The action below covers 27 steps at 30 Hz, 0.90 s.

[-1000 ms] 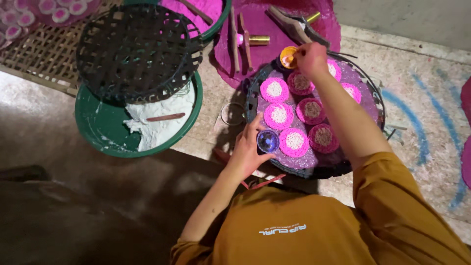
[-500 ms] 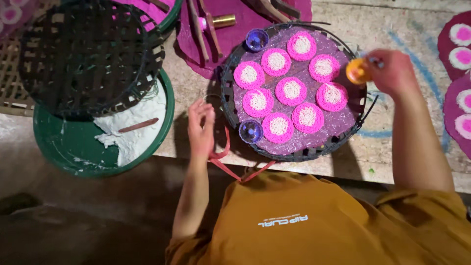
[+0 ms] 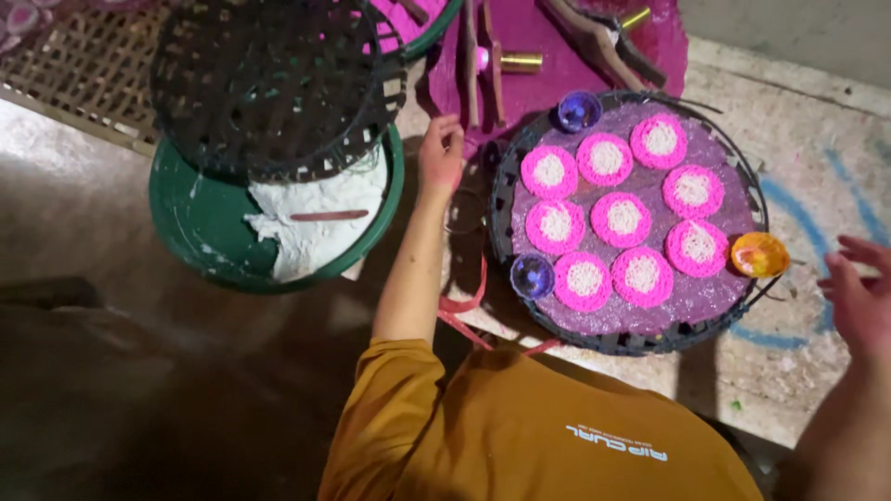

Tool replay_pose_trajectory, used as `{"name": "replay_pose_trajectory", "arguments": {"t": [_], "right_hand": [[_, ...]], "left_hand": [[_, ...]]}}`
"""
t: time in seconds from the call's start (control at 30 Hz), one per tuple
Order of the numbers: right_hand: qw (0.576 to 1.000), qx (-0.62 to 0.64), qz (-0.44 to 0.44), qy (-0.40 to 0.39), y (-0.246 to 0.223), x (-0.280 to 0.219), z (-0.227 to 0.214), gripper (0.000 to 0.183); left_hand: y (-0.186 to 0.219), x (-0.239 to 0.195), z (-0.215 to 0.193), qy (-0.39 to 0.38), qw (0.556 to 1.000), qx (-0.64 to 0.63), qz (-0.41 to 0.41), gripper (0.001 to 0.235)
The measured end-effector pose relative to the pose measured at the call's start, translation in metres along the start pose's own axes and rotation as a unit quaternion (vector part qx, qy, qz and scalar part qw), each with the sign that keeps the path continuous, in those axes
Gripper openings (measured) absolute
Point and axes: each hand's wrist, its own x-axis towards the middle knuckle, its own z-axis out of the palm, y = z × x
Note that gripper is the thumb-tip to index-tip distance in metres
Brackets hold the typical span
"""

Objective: The person assembles a tray of pink and white circular items, then uses a metal ring and a wooden mallet to press pink paste into circular shapes on a flat pink sheet. The finished circles are placed on a drying rack.

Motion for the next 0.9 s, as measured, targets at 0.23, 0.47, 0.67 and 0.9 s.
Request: {"name": "replay_pose_trajectory", "arguments": {"t": [0.23,0.47,0.67,0.9], "right_hand": [[0.998,-0.007,0.060,0.035,0.030,-0.031,-0.044,0.036],[0.996,0.004,0.079,0.043,0.031,-0.043,-0.055,0.035],[0.998,0.004,0.033,0.057,0.027,-0.023,-0.032,0.024],[0.988,0.131,-0.076,0.014,-0.048,-0.002,0.006,0.017]], "left_hand": [[0.103,0.022,-0.055,0.277,0.961,-0.006,-0.014,0.066],[0.046,0.047,-0.244,0.359,0.824,0.326,-0.292,0.095],[-0.014,0.059,-0.300,0.374,0.837,0.296,-0.269,0.080],[0.007,0.045,-0.312,0.461,0.801,0.353,-0.141,0.052]]}}
